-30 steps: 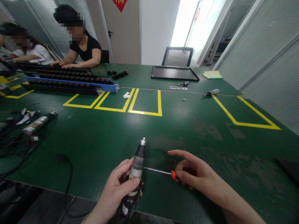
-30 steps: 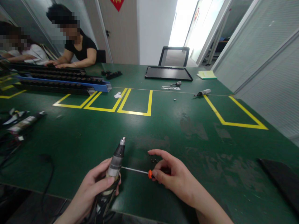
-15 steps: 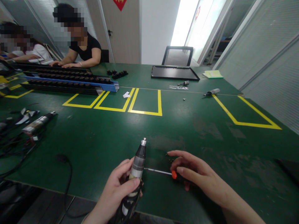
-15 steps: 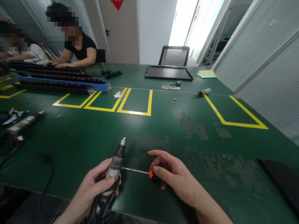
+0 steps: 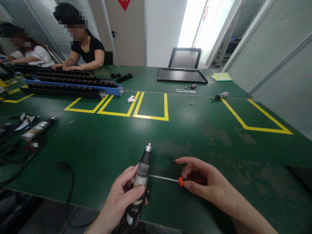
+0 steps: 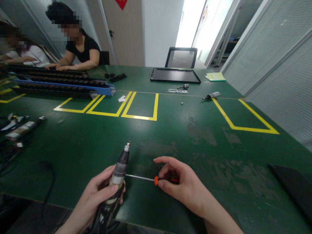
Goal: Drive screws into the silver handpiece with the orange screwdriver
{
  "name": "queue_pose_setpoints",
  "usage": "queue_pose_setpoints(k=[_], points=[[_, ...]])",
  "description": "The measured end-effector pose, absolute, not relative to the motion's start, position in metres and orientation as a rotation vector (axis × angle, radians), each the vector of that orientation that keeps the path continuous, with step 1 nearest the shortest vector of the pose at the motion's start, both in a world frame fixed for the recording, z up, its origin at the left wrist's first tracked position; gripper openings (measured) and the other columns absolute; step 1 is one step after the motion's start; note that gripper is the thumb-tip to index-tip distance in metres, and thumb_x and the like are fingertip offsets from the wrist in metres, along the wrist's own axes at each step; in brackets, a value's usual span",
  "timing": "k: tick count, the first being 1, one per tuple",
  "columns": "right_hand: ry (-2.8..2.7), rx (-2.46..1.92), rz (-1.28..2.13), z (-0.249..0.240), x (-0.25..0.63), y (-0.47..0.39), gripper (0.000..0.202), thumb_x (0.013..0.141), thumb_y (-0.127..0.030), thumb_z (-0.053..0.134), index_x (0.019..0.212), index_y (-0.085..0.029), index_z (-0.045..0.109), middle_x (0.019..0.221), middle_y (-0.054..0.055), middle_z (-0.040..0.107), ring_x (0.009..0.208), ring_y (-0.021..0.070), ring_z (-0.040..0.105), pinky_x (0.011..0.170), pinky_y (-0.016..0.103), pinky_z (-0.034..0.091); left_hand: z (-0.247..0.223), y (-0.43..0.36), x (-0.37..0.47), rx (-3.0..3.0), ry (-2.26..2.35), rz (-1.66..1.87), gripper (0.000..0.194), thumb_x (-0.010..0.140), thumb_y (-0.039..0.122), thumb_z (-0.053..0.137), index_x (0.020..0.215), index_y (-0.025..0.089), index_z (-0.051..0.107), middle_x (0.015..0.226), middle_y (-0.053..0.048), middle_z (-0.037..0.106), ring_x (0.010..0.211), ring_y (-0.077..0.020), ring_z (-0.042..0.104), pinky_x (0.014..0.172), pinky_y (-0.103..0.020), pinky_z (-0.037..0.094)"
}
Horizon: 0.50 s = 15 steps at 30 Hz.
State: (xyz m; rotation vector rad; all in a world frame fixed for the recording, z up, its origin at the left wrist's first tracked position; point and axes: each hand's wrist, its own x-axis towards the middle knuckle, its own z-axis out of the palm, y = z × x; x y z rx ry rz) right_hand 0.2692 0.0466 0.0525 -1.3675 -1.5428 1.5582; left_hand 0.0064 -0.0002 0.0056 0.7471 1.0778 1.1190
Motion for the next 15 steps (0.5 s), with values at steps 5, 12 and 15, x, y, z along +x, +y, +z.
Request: queue_pose_setpoints(k=[5, 12, 15], points=[[-1.688, -1.374, 1.467, 0.0512, 0.2704, 0.0463, 0.048, 0.073, -0.018, 0.073, 0.121, -0.021, 0.068, 0.085, 0.002, 0.069, 0.078, 0.0201, 0.065, 0.075, 0.034, 0.052, 0.0021, 0.0009, 0.0039, 0.783, 1.042, 1.112, 0.044, 0.075, 0.033, 0.088, 0.118, 0.025, 0.081, 0.089, -0.003, 0.064, 0.064, -0.0164, 0.065, 0.053, -0.026, 0.058], [-1.698, -1.376, 1.576, 0.0531, 0.2702, 0.0452, 0.048, 0.084, -0.031, 0.069, 0.131, -0.021, 0.064, 0.093, 0.004, 0.07, 0.081, 0.0192, 0.064, 0.065, 0.028, 0.051, 0.003, 0.0005, 0.0036, 0.792, 1.04, 1.1, 0.042, 0.076, 0.034, 0.087, 0.117, 0.027, 0.081, 0.09, -0.002, 0.062, 0.067, -0.0156, 0.064, 0.055, -0.024, 0.059], [-1.533, -1.434, 1.722, 0.0523, 0.2705, 0.0452, 0.048, 0.09, -0.038, 0.059, 0.135, -0.021, 0.059, 0.083, 0.002, 0.068, 0.062, 0.0144, 0.06, 0.049, 0.023, 0.043, 0.0031, 0.0007, 0.0035, 0.804, 1.031, 1.099, 0.043, 0.077, 0.034, 0.087, 0.119, 0.027, 0.08, 0.089, -0.002, 0.061, 0.067, -0.0157, 0.063, 0.054, -0.024, 0.058]])
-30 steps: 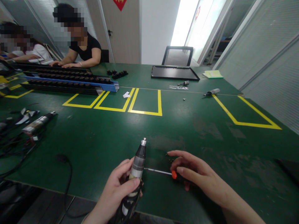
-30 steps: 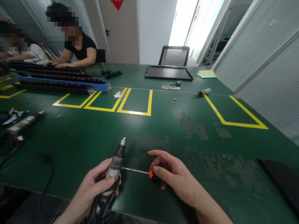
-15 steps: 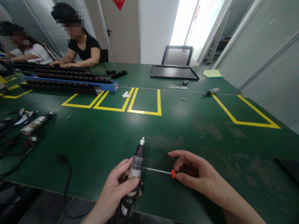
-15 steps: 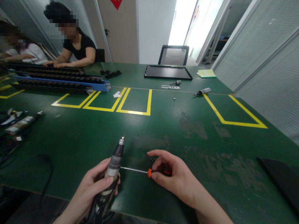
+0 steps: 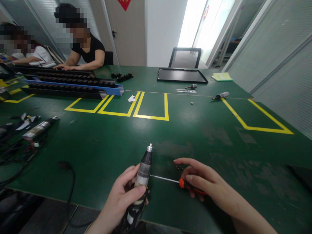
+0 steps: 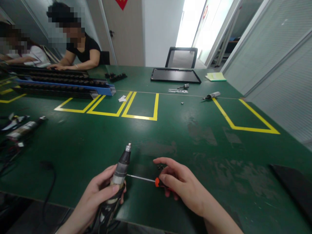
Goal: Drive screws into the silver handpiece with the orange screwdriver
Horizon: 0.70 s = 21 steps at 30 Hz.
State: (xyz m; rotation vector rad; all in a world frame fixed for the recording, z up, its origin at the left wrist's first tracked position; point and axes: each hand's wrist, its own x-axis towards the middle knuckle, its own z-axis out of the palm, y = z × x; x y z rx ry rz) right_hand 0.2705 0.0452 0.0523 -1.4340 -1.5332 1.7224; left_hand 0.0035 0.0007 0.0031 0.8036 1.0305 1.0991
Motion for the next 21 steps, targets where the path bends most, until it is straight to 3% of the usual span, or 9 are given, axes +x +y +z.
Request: queue_pose_setpoints(k=[4, 8, 17, 21], points=[[-1.518, -1.481, 1.717, 0.0505, 0.2682, 0.0451, 0.049, 0.088, -0.037, 0.061, 0.133, -0.017, 0.06, 0.068, -0.003, 0.062, 0.05, 0.0106, 0.049, 0.045, 0.021, 0.038, 0.0049, 0.002, 0.0043, 0.806, 1.028, 1.092, 0.043, 0.076, 0.034, 0.088, 0.117, 0.025, 0.081, 0.088, -0.002, 0.061, 0.066, -0.0155, 0.064, 0.055, -0.025, 0.059], [-1.554, -1.427, 1.629, 0.0517, 0.2667, 0.0458, 0.052, 0.082, -0.032, 0.066, 0.131, -0.016, 0.059, 0.073, -0.001, 0.064, 0.06, 0.014, 0.054, 0.049, 0.024, 0.041, 0.0048, 0.0017, 0.0048, 0.791, 1.031, 1.092, 0.043, 0.076, 0.034, 0.088, 0.117, 0.025, 0.081, 0.09, -0.002, 0.062, 0.065, -0.0152, 0.065, 0.054, -0.024, 0.058], [-1.75, -1.412, 1.442, 0.0506, 0.2699, 0.0463, 0.053, 0.075, -0.022, 0.07, 0.128, -0.02, 0.064, 0.085, 0.0, 0.062, 0.078, 0.0195, 0.062, 0.076, 0.036, 0.049, 0.0008, 0.0011, 0.004, 0.785, 1.024, 1.098, 0.044, 0.077, 0.032, 0.087, 0.12, 0.025, 0.079, 0.091, -0.003, 0.063, 0.066, -0.0154, 0.066, 0.054, -0.024, 0.058], [-1.76, -1.386, 1.485, 0.0501, 0.2706, 0.0459, 0.052, 0.08, -0.026, 0.069, 0.131, -0.021, 0.063, 0.091, 0.002, 0.063, 0.085, 0.0213, 0.063, 0.078, 0.036, 0.051, 0.0001, 0.0007, 0.0032, 0.781, 1.024, 1.095, 0.043, 0.077, 0.033, 0.087, 0.119, 0.027, 0.08, 0.091, -0.002, 0.063, 0.065, -0.0155, 0.067, 0.055, -0.025, 0.059]])
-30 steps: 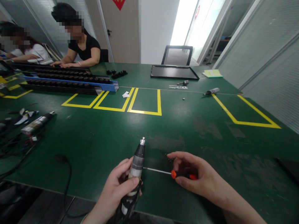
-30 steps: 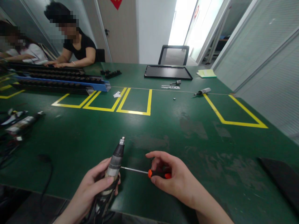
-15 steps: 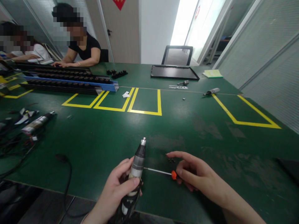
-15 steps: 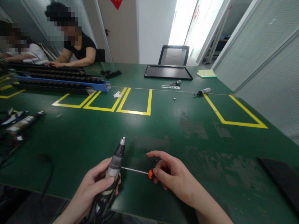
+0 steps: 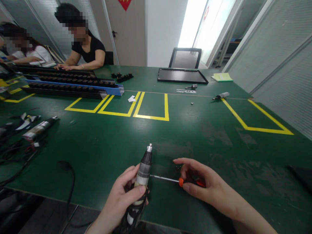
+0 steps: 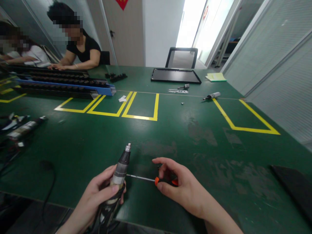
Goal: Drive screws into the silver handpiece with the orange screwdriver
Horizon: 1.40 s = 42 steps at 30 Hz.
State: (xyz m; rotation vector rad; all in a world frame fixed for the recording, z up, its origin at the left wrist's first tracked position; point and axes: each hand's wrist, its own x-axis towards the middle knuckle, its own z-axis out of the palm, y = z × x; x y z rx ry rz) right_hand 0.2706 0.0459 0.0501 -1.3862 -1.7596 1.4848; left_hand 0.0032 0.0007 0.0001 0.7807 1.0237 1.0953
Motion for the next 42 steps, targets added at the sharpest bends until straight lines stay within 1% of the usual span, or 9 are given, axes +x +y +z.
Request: queue_pose_setpoints(k=[4, 6, 11, 19, 23, 27, 30, 34, 42], points=[[-1.566, -1.429, 1.709, 0.0504, 0.2696, 0.0457, 0.058, 0.085, -0.036, 0.06, 0.14, -0.02, 0.054, 0.09, 0.004, 0.065, 0.072, 0.0184, 0.06, 0.05, 0.025, 0.045, 0.0, 0.0001, 0.0025, 0.782, 1.022, 1.097, 0.044, 0.077, 0.033, 0.088, 0.119, 0.026, 0.079, 0.092, -0.003, 0.063, 0.065, -0.0159, 0.067, 0.055, -0.025, 0.059], [-1.517, -1.476, 1.764, 0.0501, 0.2684, 0.046, 0.057, 0.087, -0.037, 0.056, 0.141, -0.019, 0.052, 0.084, 0.002, 0.066, 0.061, 0.015, 0.057, 0.046, 0.023, 0.041, 0.0006, 0.0003, 0.0027, 0.78, 1.028, 1.098, 0.044, 0.075, 0.033, 0.088, 0.118, 0.025, 0.08, 0.092, -0.003, 0.063, 0.064, -0.0158, 0.067, 0.055, -0.025, 0.059], [-1.576, -1.466, 1.679, 0.0508, 0.2675, 0.0463, 0.051, 0.088, -0.035, 0.062, 0.135, -0.018, 0.057, 0.072, -0.002, 0.065, 0.054, 0.0111, 0.049, 0.047, 0.022, 0.037, 0.0009, 0.0011, 0.0027, 0.79, 1.016, 1.099, 0.043, 0.076, 0.033, 0.088, 0.118, 0.028, 0.08, 0.089, -0.001, 0.061, 0.062, -0.0152, 0.067, 0.054, -0.025, 0.058], [-1.619, -1.337, 1.546, 0.0518, 0.27, 0.0477, 0.05, 0.077, -0.025, 0.073, 0.126, -0.02, 0.063, 0.083, 0.0, 0.066, 0.077, 0.0177, 0.065, 0.076, 0.032, 0.053, -0.0014, 0.0005, 0.0037, 0.791, 1.02, 1.1, 0.044, 0.077, 0.034, 0.087, 0.12, 0.026, 0.079, 0.089, -0.002, 0.061, 0.065, -0.0159, 0.065, 0.055, -0.026, 0.059], [-1.675, -1.372, 1.521, 0.0532, 0.2685, 0.0476, 0.053, 0.073, -0.023, 0.076, 0.125, -0.021, 0.064, 0.085, -0.001, 0.065, 0.077, 0.0179, 0.065, 0.077, 0.033, 0.053, -0.0017, 0.0014, 0.0041, 0.778, 1.038, 1.096, 0.045, 0.076, 0.034, 0.088, 0.119, 0.025, 0.079, 0.089, -0.002, 0.062, 0.065, -0.0164, 0.066, 0.055, -0.026, 0.059], [-1.62, -1.415, 1.615, 0.0526, 0.2686, 0.0456, 0.05, 0.085, -0.043, 0.071, 0.128, -0.02, 0.063, 0.088, 0.003, 0.071, 0.076, 0.0183, 0.064, 0.065, 0.029, 0.051, -0.0012, 0.0012, 0.0031, 0.774, 1.035, 1.091, 0.047, 0.075, 0.034, 0.088, 0.12, 0.025, 0.079, 0.091, -0.003, 0.063, 0.065, -0.016, 0.066, 0.055, -0.026, 0.059], [-1.458, -1.488, 1.755, 0.0513, 0.2685, 0.0449, 0.046, 0.092, -0.051, 0.058, 0.123, -0.017, 0.064, 0.077, 0.003, 0.071, 0.062, 0.0151, 0.06, 0.052, 0.024, 0.043, 0.0001, 0.0006, 0.0023, 0.785, 1.032, 1.088, 0.046, 0.077, 0.034, 0.087, 0.121, 0.024, 0.079, 0.09, -0.003, 0.062, 0.066, -0.0161, 0.065, 0.056, -0.026, 0.059], [-1.495, -1.483, 1.757, 0.0506, 0.2679, 0.047, 0.038, 0.087, -0.047, 0.068, 0.109, -0.016, 0.067, 0.066, -0.001, 0.065, 0.048, 0.0092, 0.047, 0.046, 0.022, 0.036, 0.0013, 0.0005, 0.0024, 0.794, 1.033, 1.084, 0.046, 0.077, 0.034, 0.087, 0.121, 0.024, 0.078, 0.088, -0.002, 0.062, 0.066, -0.0163, 0.065, 0.057, -0.026, 0.059], [-1.6, -1.361, 1.571, 0.0514, 0.2713, 0.0481, 0.036, 0.081, -0.034, 0.076, 0.111, -0.018, 0.067, 0.078, 0.001, 0.069, 0.07, 0.0167, 0.063, 0.067, 0.029, 0.05, -0.0001, 0.0007, 0.0036, 0.771, 1.023, 1.101, 0.045, 0.078, 0.033, 0.086, 0.122, 0.025, 0.078, 0.089, -0.002, 0.062, 0.065, -0.0157, 0.066, 0.056, -0.025, 0.059]])
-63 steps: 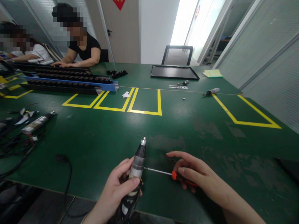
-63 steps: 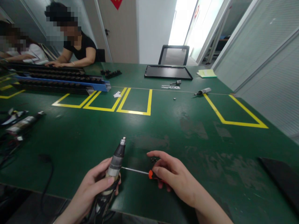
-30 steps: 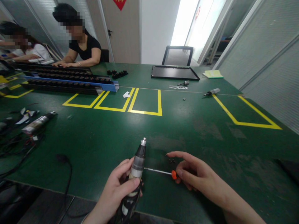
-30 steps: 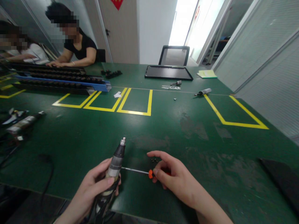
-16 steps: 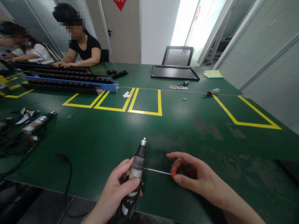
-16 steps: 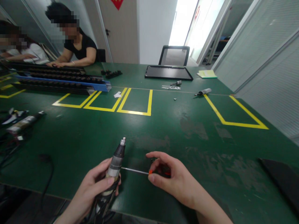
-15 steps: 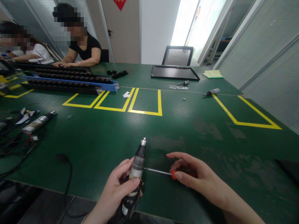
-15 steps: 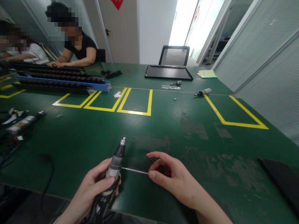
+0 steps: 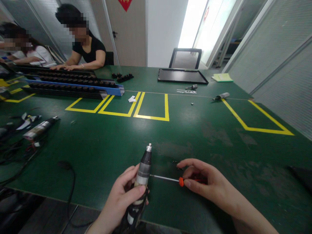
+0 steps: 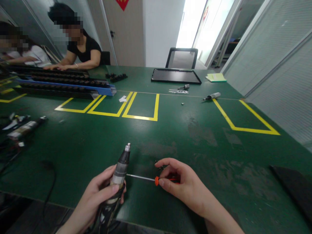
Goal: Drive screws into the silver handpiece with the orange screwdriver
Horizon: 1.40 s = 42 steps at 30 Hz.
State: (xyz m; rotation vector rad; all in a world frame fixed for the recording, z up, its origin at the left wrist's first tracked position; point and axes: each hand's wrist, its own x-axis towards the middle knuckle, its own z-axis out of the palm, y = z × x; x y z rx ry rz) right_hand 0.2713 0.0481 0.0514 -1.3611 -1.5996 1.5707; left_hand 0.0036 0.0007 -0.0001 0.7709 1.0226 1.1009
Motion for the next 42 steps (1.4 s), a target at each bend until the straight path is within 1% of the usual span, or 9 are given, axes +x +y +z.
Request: queue_pose_setpoints(k=[4, 7, 11, 13, 16, 28, 35, 38, 42], points=[[-1.695, -1.401, 1.471, 0.051, 0.2708, 0.0478, 0.038, 0.076, -0.024, 0.076, 0.114, -0.021, 0.069, 0.085, 0.0, 0.067, 0.079, 0.0188, 0.065, 0.076, 0.032, 0.051, -0.0006, 0.0016, 0.0036, 0.786, 1.017, 1.105, 0.045, 0.078, 0.034, 0.087, 0.121, 0.024, 0.079, 0.088, -0.002, 0.062, 0.063, -0.0158, 0.066, 0.055, -0.025, 0.059], [-1.754, -1.404, 1.426, 0.0518, 0.2701, 0.0473, 0.038, 0.078, -0.026, 0.075, 0.116, -0.021, 0.071, 0.088, 0.002, 0.067, 0.082, 0.0196, 0.064, 0.077, 0.033, 0.051, 0.0006, 0.0012, 0.0036, 0.792, 1.017, 1.109, 0.044, 0.078, 0.033, 0.087, 0.12, 0.023, 0.079, 0.087, -0.002, 0.063, 0.064, -0.0156, 0.066, 0.054, -0.025, 0.059], [-1.624, -1.41, 1.633, 0.0525, 0.2688, 0.0455, 0.044, 0.085, -0.039, 0.07, 0.124, -0.021, 0.066, 0.091, 0.004, 0.068, 0.077, 0.0191, 0.063, 0.059, 0.027, 0.05, 0.0025, 0.0005, 0.0033, 0.79, 1.029, 1.094, 0.045, 0.077, 0.032, 0.087, 0.12, 0.022, 0.079, 0.088, -0.003, 0.064, 0.064, -0.0161, 0.066, 0.054, -0.025, 0.059], [-1.541, -1.448, 1.746, 0.0521, 0.2681, 0.0448, 0.046, 0.087, -0.042, 0.065, 0.128, -0.02, 0.062, 0.085, 0.003, 0.068, 0.068, 0.0172, 0.062, 0.05, 0.024, 0.045, 0.0031, 0.0005, 0.0033, 0.785, 1.025, 1.099, 0.045, 0.077, 0.032, 0.087, 0.12, 0.022, 0.079, 0.088, -0.003, 0.064, 0.064, -0.0165, 0.066, 0.055, -0.026, 0.06], [-1.546, -1.505, 1.743, 0.0517, 0.2678, 0.0444, 0.042, 0.087, -0.039, 0.064, 0.124, -0.02, 0.063, 0.071, -0.001, 0.065, 0.055, 0.0128, 0.055, 0.047, 0.023, 0.039, 0.0038, 0.001, 0.0036, 0.778, 1.027, 1.104, 0.044, 0.076, 0.032, 0.087, 0.119, 0.024, 0.08, 0.088, -0.003, 0.064, 0.066, -0.0169, 0.066, 0.056, -0.027, 0.06], [-1.685, -1.402, 1.484, 0.0537, 0.2704, 0.0479, 0.041, 0.078, -0.027, 0.075, 0.117, -0.02, 0.069, 0.08, 0.0, 0.067, 0.075, 0.0187, 0.065, 0.076, 0.033, 0.052, 0.0027, -0.0004, 0.003, 0.777, 1.025, 1.1, 0.044, 0.077, 0.032, 0.087, 0.12, 0.025, 0.08, 0.087, -0.002, 0.063, 0.063, -0.0156, 0.066, 0.055, -0.026, 0.059], [-1.703, -1.371, 1.499, 0.0468, 0.27, 0.0461, 0.051, 0.071, -0.016, 0.077, 0.121, -0.021, 0.068, 0.086, 0.001, 0.067, 0.078, 0.0191, 0.066, 0.078, 0.033, 0.054, 0.0034, -0.0002, 0.0034, 0.782, 1.027, 1.099, 0.043, 0.076, 0.032, 0.088, 0.118, 0.026, 0.08, 0.09, -0.003, 0.062, 0.067, -0.0158, 0.064, 0.055, -0.025, 0.059], [-1.725, -1.374, 1.501, 0.0472, 0.2701, 0.0456, 0.049, 0.077, -0.025, 0.079, 0.124, -0.021, 0.069, 0.088, 0.001, 0.066, 0.08, 0.0189, 0.065, 0.078, 0.033, 0.055, 0.0043, 0.0003, 0.0039, 0.782, 1.033, 1.098, 0.043, 0.076, 0.032, 0.088, 0.117, 0.025, 0.081, 0.089, -0.002, 0.061, 0.067, -0.0159, 0.064, 0.055, -0.025, 0.059], [-1.595, -1.386, 1.608, 0.05, 0.2692, 0.0449, 0.05, 0.089, -0.055, 0.067, 0.125, -0.019, 0.068, 0.087, 0.004, 0.068, 0.078, 0.0197, 0.065, 0.067, 0.029, 0.055, 0.0044, 0.0011, 0.0041, 0.787, 1.035, 1.097, 0.043, 0.077, 0.034, 0.087, 0.118, 0.026, 0.08, 0.089, -0.002, 0.061, 0.067, -0.0162, 0.063, 0.056, -0.027, 0.06]])
